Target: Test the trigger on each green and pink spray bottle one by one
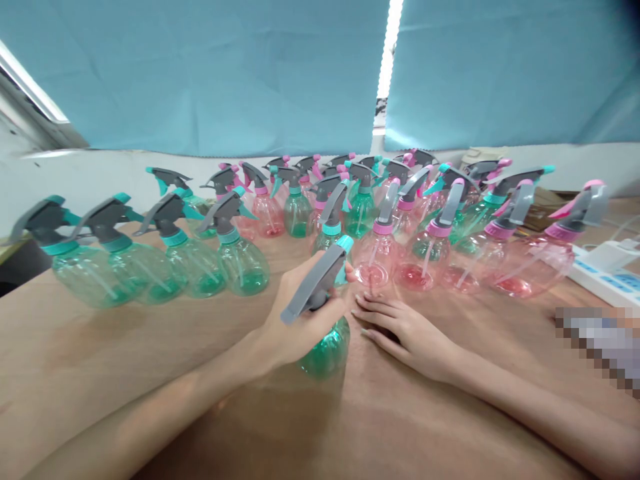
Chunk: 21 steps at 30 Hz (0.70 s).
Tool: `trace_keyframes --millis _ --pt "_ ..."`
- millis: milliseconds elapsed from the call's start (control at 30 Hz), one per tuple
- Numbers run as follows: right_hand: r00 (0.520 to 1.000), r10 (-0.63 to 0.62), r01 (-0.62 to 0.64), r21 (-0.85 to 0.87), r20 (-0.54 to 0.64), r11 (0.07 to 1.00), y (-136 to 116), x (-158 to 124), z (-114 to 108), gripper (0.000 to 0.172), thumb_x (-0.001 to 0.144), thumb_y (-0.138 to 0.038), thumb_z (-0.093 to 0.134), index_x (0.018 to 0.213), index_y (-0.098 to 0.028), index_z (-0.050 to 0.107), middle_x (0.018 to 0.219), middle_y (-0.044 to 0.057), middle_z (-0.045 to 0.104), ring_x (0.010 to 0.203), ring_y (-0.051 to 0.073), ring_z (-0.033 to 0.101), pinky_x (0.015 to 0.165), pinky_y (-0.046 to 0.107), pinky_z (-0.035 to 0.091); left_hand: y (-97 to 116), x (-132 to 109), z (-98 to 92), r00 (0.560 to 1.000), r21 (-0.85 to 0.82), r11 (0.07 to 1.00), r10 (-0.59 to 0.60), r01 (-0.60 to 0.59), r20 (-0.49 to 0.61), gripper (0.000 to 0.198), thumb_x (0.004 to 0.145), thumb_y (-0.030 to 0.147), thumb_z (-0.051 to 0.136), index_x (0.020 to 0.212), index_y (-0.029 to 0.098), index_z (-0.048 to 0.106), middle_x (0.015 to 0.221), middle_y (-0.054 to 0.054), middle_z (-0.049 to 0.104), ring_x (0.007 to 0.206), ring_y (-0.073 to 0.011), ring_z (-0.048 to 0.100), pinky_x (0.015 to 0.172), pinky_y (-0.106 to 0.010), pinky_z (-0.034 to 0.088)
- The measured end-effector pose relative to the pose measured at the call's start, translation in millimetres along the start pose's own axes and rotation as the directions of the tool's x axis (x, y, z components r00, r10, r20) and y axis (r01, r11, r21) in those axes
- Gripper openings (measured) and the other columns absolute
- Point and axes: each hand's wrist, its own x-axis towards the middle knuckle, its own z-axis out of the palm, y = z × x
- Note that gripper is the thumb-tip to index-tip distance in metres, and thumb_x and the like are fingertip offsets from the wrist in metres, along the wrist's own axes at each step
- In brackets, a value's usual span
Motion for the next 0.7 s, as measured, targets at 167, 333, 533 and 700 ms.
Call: trace_keyframes --millis 167,333,533,700 --pt "1.000 0.002 -0.002 0.008 -0.013 1.000 -0.7 -0.5 -0.2 0.036 0.097 -0.032 0.044 0.129 -0.021 0.058 0.136 0.009 0.056 0.129 0.024 0.048 0.108 0.047 0.039 0.9 1.8 -2.9 1.000 -0.062 0.998 0.025 -0.024 0.019 0.014 0.072 0.015 0.046 0.082 0.023 0.051 0.064 0.005 0.046 0.054 -0.0121 0.041 0.050 -0.024 0.034" --pt "1.000 0.006 -0.006 0.009 -0.019 1.000 -1.5 -0.6 -0.9 0.035 0.097 -0.032 0.044 0.127 -0.023 0.060 0.135 0.008 0.057 0.128 0.025 0.049 0.107 0.048 0.041 -0.7 1.1 -3.4 0.999 -0.098 0.995 0.031 -0.030 0.012 0.011 0.074 0.014 0.049 0.080 0.021 0.054 0.073 0.003 0.054 0.058 -0.0118 0.046 0.054 -0.024 0.038" --pt "1.000 0.001 -0.002 -0.006 -0.012 1.000 -1.7 -0.1 -1.6 0.036 0.098 -0.032 0.043 0.128 -0.022 0.059 0.135 0.008 0.057 0.128 0.024 0.049 0.107 0.047 0.040 -5.3 0.0 -2.4 0.999 -0.058 0.998 -0.006 0.008 0.035 0.020 0.077 0.019 0.050 0.094 0.024 0.059 0.068 0.004 0.053 0.055 -0.0128 0.048 0.051 -0.024 0.037" --pt "1.000 -0.003 0.003 -0.023 0.018 1.000 -0.3 -0.3 -1.4 0.038 0.099 -0.032 0.041 0.130 -0.018 0.057 0.138 0.009 0.055 0.131 0.024 0.046 0.110 0.046 0.037 -5.4 -0.2 0.4 0.999 -0.052 0.998 -0.043 0.042 -0.002 0.034 0.081 0.021 0.050 0.114 0.025 0.057 0.071 0.004 0.058 0.062 -0.0146 0.056 0.056 -0.025 0.042"
